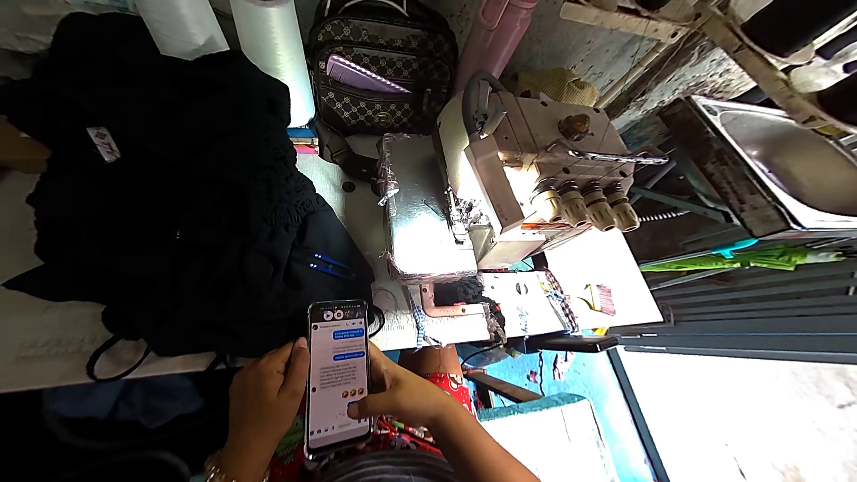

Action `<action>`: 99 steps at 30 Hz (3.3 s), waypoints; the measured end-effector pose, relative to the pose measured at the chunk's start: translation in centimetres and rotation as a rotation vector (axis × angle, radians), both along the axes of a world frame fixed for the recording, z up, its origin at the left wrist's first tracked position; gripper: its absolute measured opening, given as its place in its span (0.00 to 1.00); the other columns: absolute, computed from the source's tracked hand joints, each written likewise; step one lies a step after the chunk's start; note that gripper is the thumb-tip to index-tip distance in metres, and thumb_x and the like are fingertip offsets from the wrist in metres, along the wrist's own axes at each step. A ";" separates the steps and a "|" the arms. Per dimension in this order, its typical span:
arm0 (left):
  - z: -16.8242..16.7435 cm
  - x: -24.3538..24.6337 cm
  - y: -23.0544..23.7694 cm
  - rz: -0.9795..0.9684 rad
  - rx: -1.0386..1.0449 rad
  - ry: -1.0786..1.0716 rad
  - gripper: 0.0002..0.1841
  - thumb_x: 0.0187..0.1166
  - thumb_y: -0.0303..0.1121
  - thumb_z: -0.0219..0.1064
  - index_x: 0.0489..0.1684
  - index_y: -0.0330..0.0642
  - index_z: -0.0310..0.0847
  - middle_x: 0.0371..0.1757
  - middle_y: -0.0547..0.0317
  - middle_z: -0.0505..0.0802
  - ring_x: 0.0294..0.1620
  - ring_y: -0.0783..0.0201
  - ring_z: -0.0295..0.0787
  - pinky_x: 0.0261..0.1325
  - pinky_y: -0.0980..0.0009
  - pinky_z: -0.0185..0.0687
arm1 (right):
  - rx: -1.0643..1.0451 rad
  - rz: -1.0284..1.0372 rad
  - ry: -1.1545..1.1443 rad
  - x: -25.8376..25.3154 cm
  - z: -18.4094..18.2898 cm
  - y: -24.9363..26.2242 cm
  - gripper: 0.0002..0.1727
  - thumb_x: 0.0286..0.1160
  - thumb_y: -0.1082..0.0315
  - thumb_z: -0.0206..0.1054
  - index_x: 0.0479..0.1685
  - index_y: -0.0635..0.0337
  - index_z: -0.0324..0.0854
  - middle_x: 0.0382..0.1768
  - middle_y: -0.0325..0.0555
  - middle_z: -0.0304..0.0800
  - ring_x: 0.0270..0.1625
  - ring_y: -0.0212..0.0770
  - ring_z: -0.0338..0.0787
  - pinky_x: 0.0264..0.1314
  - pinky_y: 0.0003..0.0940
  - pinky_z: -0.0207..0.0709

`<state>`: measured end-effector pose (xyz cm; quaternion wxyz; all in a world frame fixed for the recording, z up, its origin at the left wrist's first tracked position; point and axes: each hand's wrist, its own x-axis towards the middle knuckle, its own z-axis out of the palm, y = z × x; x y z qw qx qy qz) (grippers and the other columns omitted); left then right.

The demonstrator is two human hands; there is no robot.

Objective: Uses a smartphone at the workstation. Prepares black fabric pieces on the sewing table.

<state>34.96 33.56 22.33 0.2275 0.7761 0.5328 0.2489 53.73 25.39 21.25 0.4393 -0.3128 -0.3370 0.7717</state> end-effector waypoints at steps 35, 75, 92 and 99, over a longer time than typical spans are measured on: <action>0.1 0.0 0.0 -0.008 0.000 -0.010 0.28 0.85 0.43 0.45 0.08 0.41 0.70 0.09 0.61 0.70 0.14 0.64 0.70 0.22 0.63 0.62 | -0.031 0.014 -0.017 0.2 0.1 0.1 0.41 0.71 0.83 0.62 0.83 0.57 0.45 0.65 0.41 0.82 0.63 0.32 0.88 0.67 0.34 0.84; 0.1 0.0 0.0 -0.016 0.007 0.009 0.28 0.85 0.43 0.45 0.08 0.40 0.70 0.09 0.60 0.70 0.14 0.62 0.71 0.22 0.62 0.62 | -0.091 0.010 -0.036 0.2 0.4 -0.1 0.33 0.81 0.74 0.59 0.82 0.50 0.48 0.61 0.36 0.85 0.57 0.31 0.90 0.48 0.30 0.87; 0.1 0.0 0.0 -0.008 -0.002 0.011 0.28 0.85 0.44 0.45 0.07 0.41 0.70 0.09 0.60 0.71 0.14 0.63 0.72 0.22 0.62 0.62 | -0.017 0.010 0.022 0.1 -0.2 0.0 0.42 0.70 0.85 0.63 0.83 0.56 0.45 0.66 0.40 0.82 0.64 0.32 0.88 0.67 0.34 0.84; 0.1 0.0 0.0 -0.011 0.000 -0.001 0.28 0.85 0.43 0.46 0.08 0.41 0.70 0.09 0.60 0.71 0.13 0.63 0.71 0.21 0.62 0.62 | -0.014 0.006 0.002 0.1 0.1 -0.1 0.41 0.69 0.85 0.63 0.82 0.56 0.45 0.64 0.39 0.83 0.63 0.31 0.89 0.65 0.33 0.85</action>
